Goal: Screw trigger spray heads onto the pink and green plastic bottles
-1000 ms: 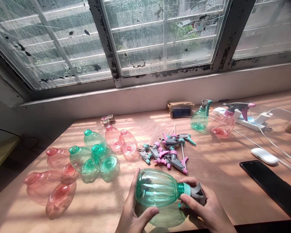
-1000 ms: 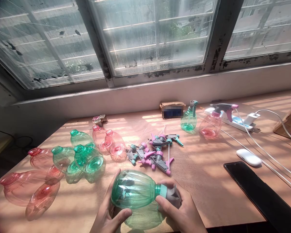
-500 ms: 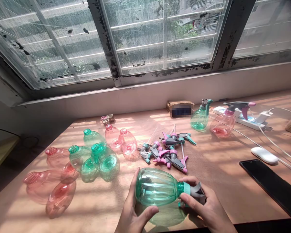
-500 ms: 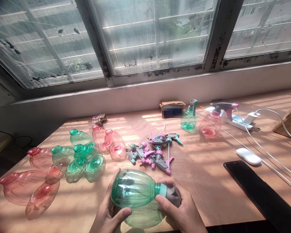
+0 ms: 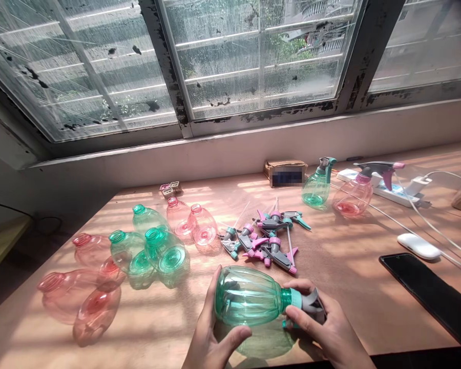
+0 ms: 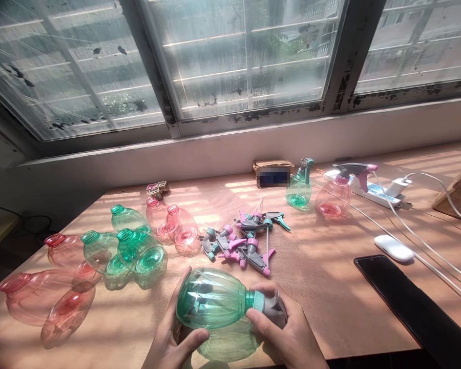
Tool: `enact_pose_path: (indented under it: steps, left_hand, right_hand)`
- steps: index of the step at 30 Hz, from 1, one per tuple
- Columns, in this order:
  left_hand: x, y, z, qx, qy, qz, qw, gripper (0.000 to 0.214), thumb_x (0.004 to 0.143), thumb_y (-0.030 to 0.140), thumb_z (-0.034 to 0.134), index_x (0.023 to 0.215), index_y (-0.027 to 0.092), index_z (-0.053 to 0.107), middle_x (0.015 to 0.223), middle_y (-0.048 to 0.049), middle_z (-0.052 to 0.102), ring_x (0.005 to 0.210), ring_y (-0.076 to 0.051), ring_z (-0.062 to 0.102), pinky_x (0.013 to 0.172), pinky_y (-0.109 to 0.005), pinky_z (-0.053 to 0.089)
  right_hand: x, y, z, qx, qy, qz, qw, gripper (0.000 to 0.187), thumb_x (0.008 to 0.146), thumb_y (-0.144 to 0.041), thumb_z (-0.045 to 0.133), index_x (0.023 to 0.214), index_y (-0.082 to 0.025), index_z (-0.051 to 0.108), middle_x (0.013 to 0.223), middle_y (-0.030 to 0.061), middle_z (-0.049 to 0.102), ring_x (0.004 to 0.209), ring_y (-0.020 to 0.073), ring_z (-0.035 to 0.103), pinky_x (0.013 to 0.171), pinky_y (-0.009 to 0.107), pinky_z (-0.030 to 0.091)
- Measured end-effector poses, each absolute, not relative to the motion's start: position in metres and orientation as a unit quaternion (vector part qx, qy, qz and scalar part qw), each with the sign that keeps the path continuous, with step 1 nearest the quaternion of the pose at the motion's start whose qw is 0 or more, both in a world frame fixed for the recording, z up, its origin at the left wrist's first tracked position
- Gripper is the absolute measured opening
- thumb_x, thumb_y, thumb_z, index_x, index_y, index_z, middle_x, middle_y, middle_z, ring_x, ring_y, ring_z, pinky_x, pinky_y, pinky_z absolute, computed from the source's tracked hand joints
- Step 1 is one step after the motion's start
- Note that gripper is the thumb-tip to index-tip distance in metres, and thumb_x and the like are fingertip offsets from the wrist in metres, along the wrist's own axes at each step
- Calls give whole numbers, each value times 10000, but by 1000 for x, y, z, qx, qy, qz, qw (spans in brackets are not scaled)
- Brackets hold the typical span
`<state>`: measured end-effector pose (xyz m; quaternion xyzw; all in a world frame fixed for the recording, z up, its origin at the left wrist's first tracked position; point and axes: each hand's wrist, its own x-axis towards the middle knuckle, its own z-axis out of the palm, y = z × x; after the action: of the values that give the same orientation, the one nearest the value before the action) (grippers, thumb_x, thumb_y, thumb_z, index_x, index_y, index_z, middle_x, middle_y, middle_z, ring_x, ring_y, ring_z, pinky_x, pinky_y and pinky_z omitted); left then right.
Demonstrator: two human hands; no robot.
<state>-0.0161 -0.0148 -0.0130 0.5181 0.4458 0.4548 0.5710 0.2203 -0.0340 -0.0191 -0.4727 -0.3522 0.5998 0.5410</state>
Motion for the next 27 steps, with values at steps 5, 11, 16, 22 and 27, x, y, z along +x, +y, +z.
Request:
enact_pose_path:
  steps: [5, 11, 16, 22, 27]
  left_hand:
    - [-16, -13, -15, 518, 441, 461, 569, 937, 818, 485, 815, 1595, 368, 305, 1598, -62, 491, 1498, -360, 391, 1263, -471, 252]
    - [-14, -14, -11, 515, 443, 466, 567, 957, 790, 484, 834, 1588, 336, 326, 1594, -83, 489, 1479, -372, 414, 1246, -466, 298]
    - [-14, -14, -11, 516, 452, 483, 544, 903, 764, 371, 875, 1528, 442, 401, 1600, -6, 491, 1484, -335, 418, 1250, -426, 301]
    - [-14, -13, -10, 539, 474, 465, 518, 878, 795, 364, 850, 1538, 460, 393, 1666, 44, 398, 1556, -303, 284, 1275, -391, 245]
    - [-13, -14, -10, 513, 440, 469, 568, 961, 819, 495, 803, 1608, 311, 286, 1642, -78, 435, 1521, -350, 355, 1249, -438, 315]
  right_hand:
    - [220, -33, -19, -476, -362, 586, 547, 445, 740, -499, 874, 1042, -212, 719, 673, -18, 683, 596, 166, 613, 583, 282, 484]
    - [220, -34, -19, -472, -360, 597, 539, 437, 756, -502, 864, 1060, -229, 710, 647, -35, 657, 572, 154, 592, 535, 262, 442]
    - [221, -34, -18, -479, -349, 604, 533, 458, 744, -512, 873, 1069, -238, 703, 644, -37, 676, 569, 158, 622, 546, 257, 468]
    - [221, -35, -18, -483, -358, 593, 535, 482, 745, -504, 867, 1096, -214, 712, 644, -9, 717, 615, 207, 681, 585, 299, 511]
    - [220, -34, -16, -490, -355, 586, 539, 487, 715, -520, 877, 1064, -214, 729, 678, -5, 719, 617, 212, 679, 614, 328, 533]
